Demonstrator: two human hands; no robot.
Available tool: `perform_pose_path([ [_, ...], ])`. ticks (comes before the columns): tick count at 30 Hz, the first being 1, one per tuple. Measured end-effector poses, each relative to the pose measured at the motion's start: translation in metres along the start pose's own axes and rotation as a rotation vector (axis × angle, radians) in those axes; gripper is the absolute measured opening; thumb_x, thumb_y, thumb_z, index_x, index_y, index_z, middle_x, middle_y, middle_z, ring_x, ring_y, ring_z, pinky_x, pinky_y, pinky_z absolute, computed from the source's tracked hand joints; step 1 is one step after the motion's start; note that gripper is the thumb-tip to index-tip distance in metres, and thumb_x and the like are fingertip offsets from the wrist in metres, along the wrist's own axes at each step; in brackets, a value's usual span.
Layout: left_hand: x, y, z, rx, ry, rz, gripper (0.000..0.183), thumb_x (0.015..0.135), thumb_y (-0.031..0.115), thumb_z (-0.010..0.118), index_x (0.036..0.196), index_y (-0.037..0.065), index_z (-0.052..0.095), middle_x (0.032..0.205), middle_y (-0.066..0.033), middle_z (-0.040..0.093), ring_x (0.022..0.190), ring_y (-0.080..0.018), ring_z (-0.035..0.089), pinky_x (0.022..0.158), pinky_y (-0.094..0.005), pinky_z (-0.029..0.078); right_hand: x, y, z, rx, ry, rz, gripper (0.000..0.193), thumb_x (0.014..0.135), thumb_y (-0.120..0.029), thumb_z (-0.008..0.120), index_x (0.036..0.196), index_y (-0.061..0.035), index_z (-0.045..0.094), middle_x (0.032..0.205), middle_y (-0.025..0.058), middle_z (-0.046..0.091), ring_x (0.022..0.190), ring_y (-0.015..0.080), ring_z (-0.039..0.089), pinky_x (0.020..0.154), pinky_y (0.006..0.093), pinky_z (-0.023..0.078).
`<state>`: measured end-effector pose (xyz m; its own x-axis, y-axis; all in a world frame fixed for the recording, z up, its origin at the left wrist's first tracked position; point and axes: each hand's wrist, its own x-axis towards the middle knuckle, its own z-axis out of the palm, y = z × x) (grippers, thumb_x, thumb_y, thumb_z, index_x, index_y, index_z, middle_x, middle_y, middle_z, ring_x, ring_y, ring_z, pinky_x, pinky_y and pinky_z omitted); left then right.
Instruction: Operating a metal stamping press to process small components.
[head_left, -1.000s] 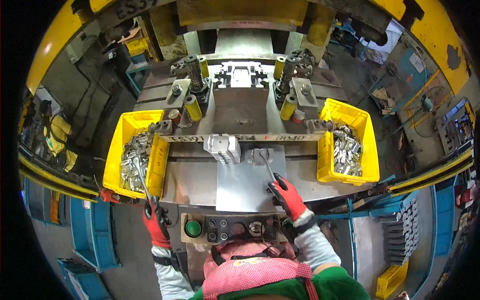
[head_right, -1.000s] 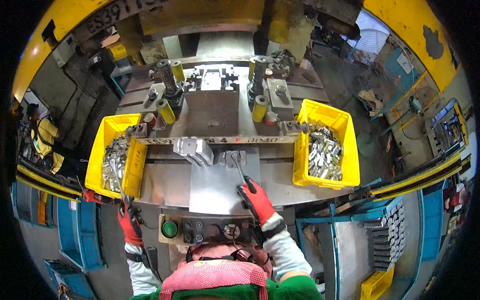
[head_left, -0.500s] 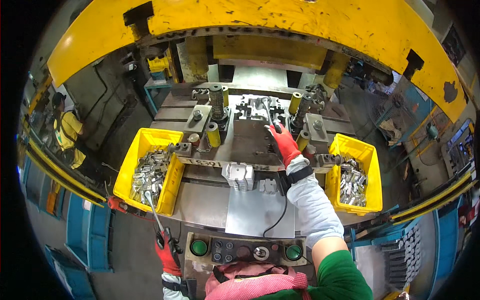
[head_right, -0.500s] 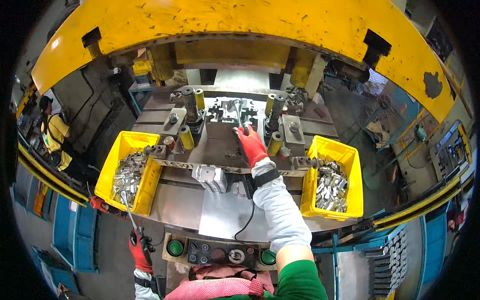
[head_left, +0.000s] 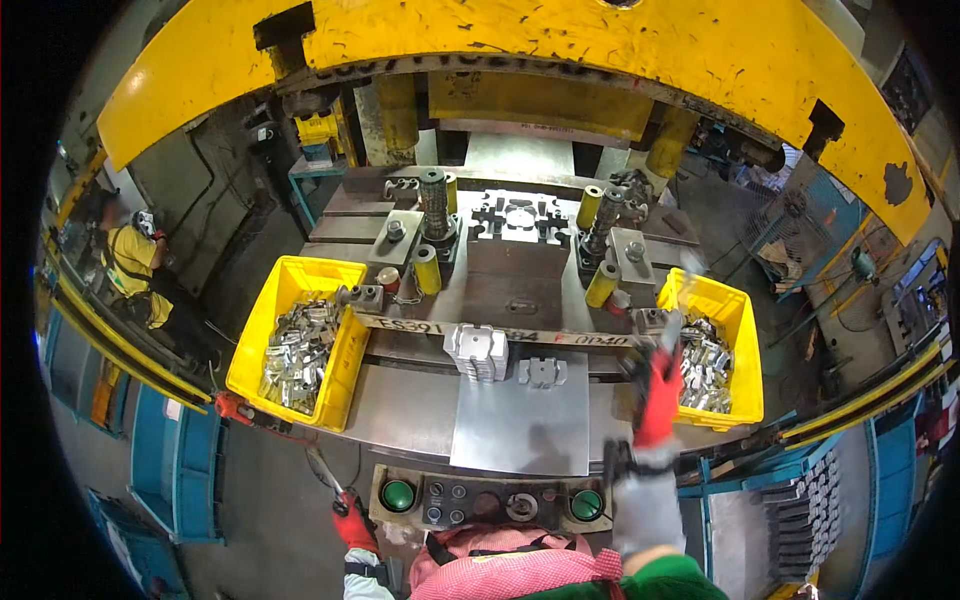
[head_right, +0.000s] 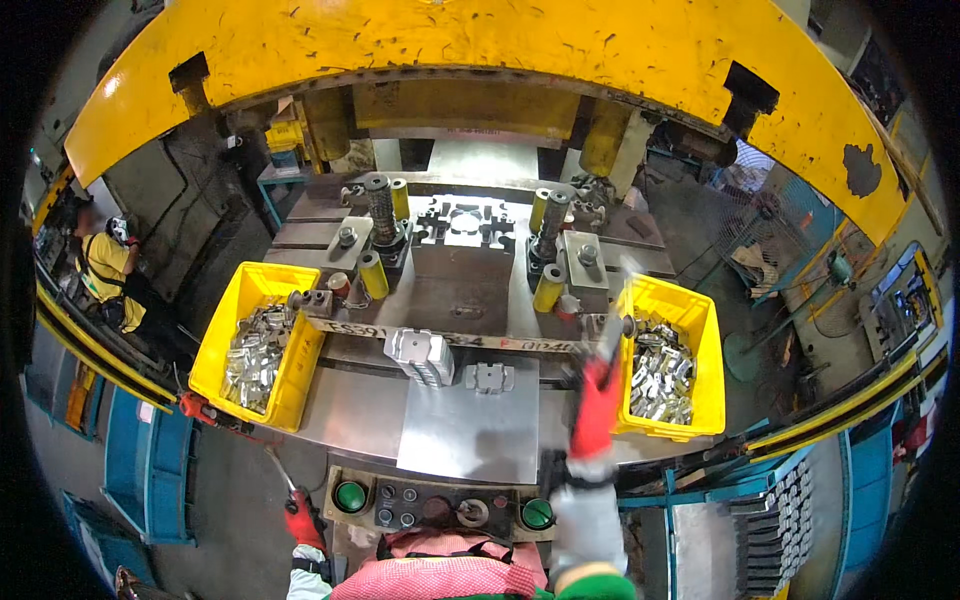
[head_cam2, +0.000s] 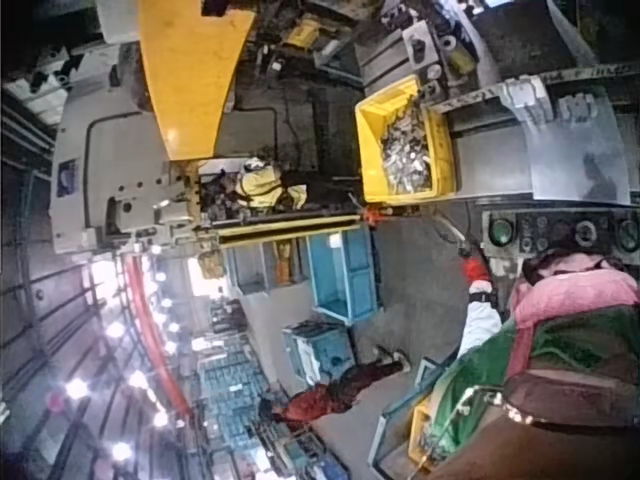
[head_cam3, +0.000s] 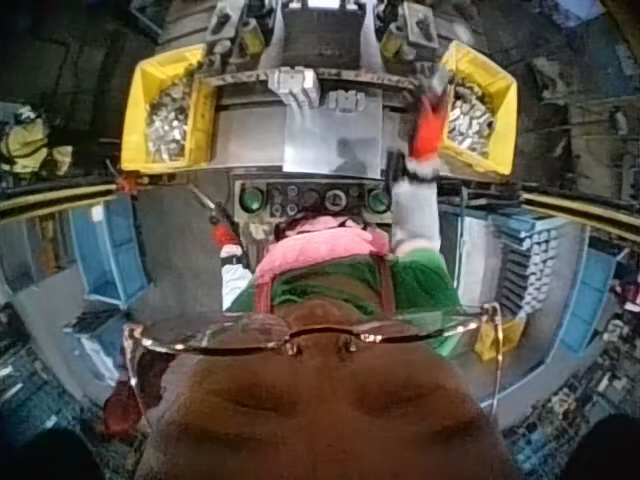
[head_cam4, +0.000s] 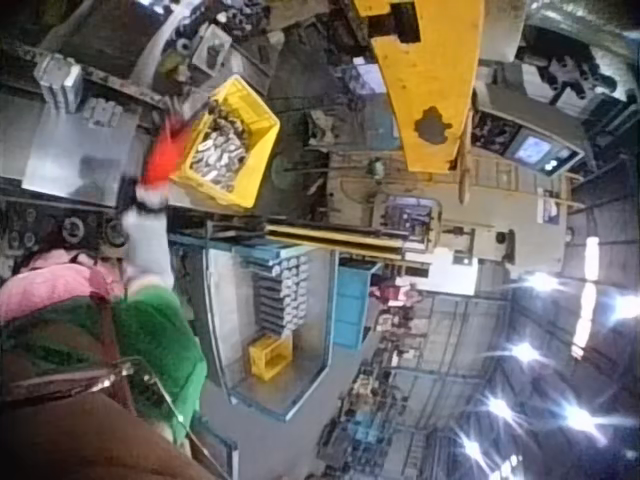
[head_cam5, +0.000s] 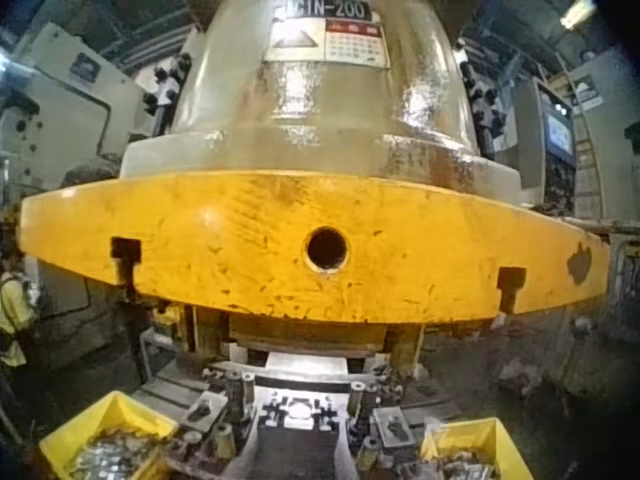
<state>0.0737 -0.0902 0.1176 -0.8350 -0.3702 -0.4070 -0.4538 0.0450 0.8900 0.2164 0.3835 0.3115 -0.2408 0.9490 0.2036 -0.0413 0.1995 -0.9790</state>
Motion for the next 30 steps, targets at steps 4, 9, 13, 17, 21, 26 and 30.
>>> perform_pose_path([
  [4, 0.049, -0.076, 0.001, 0.329, -0.104, -0.024, 0.033, 0.069, 0.031, 0.066, 0.078, 0.005, 0.048, 0.060, -0.0048, 0.049, 0.045, -0.0168, 0.044, 0.039, -0.0321, 0.035, -0.094, 0.094, -0.138, 0.024, 0.494, 0.240, 0.059, 0.082, -0.023, 0.054, 0.127, 0.0004, 0.024, 0.125, 0.0153, 0.035, 0.111, 0.0201, 0.036, 0.090, 0.0310, 0.033],
  [9, 0.028, -0.054, 0.045, 0.568, -0.237, -0.106, 0.057, 0.058, 0.033, 0.074, 0.087, -0.005, 0.045, 0.077, -0.0165, 0.055, 0.068, -0.0270, 0.053, 0.055, -0.0415, 0.044, -0.196, 0.236, -0.223, -0.434, 0.246, 0.549, 0.044, 0.069, -0.022, 0.066, 0.101, 0.0006, 0.046, 0.091, 0.0128, 0.055, 0.082, 0.0218, 0.050, 0.073, 0.0330, 0.040],
  [13, 0.061, -0.074, 0.033, 0.859, -0.262, -0.085, 0.072, 0.051, 0.035, 0.077, 0.101, -0.004, 0.042, 0.101, -0.0191, 0.051, 0.087, -0.0280, 0.053, 0.065, -0.0398, 0.047, -0.210, 0.340, -0.220, -0.643, -0.094, 0.656, 0.051, 0.065, -0.018, 0.069, 0.104, 0.0008, 0.043, 0.089, 0.0133, 0.055, 0.083, 0.0217, 0.053, 0.076, 0.0326, 0.042],
  [17, 0.065, -0.081, 0.024, 0.866, -0.310, -0.012, 0.080, 0.050, 0.037, 0.077, 0.110, -0.002, 0.041, 0.118, -0.0161, 0.045, 0.110, -0.0286, 0.041, 0.090, -0.0360, 0.034, -0.193, 0.258, -0.164, -0.847, -0.122, 0.688, 0.064, 0.049, -0.038, 0.077, 0.091, 0.0006, 0.048, 0.082, 0.0158, 0.058, 0.079, 0.0328, 0.056, 0.070, 0.0376, 0.044],
  [21, 0.063, -0.087, 0.030, 0.834, -0.286, 0.002, 0.089, 0.047, 0.040, 0.077, 0.112, -0.004, 0.035, 0.122, -0.0147, 0.042, 0.115, -0.0267, 0.037, 0.095, -0.0317, 0.029, -0.196, 0.259, -0.162, -0.954, -0.054, 0.636, 0.062, 0.049, -0.037, 0.076, 0.088, -0.0004, 0.045, 0.083, 0.0192, 0.058, 0.083, 0.0361, 0.055, 0.072, 0.0399, 0.044],
  [26, 0.076, -0.097, 0.025, 0.842, -0.244, -0.055, 0.083, 0.046, 0.038, 0.078, 0.107, -0.002, 0.038, 0.109, -0.0183, 0.049, 0.101, -0.0293, 0.048, 0.083, -0.0348, 0.039, -0.191, 0.247, -0.160, -0.930, -0.127, 0.718, 0.068, 0.049, -0.037, 0.075, 0.096, 0.0020, 0.044, 0.093, 0.0244, 0.055, 0.090, 0.0379, 0.052, 0.074, 0.0410, 0.043],
  [30, 0.080, -0.105, 0.032, 0.834, -0.209, 0.023, 0.082, 0.046, 0.041, 0.076, 0.105, -0.002, 0.039, 0.101, -0.0188, 0.050, 0.096, -0.0308, 0.051, 0.078, -0.0370, 0.042, -0.189, 0.239, -0.158, -0.943, -0.086, 0.758, 0.070, 0.050, -0.036, 0.076, 0.099, 0.0024, 0.044, 0.093, 0.0232, 0.056, 0.090, 0.0374, 0.053, 0.075, 0.0401, 0.044],
])
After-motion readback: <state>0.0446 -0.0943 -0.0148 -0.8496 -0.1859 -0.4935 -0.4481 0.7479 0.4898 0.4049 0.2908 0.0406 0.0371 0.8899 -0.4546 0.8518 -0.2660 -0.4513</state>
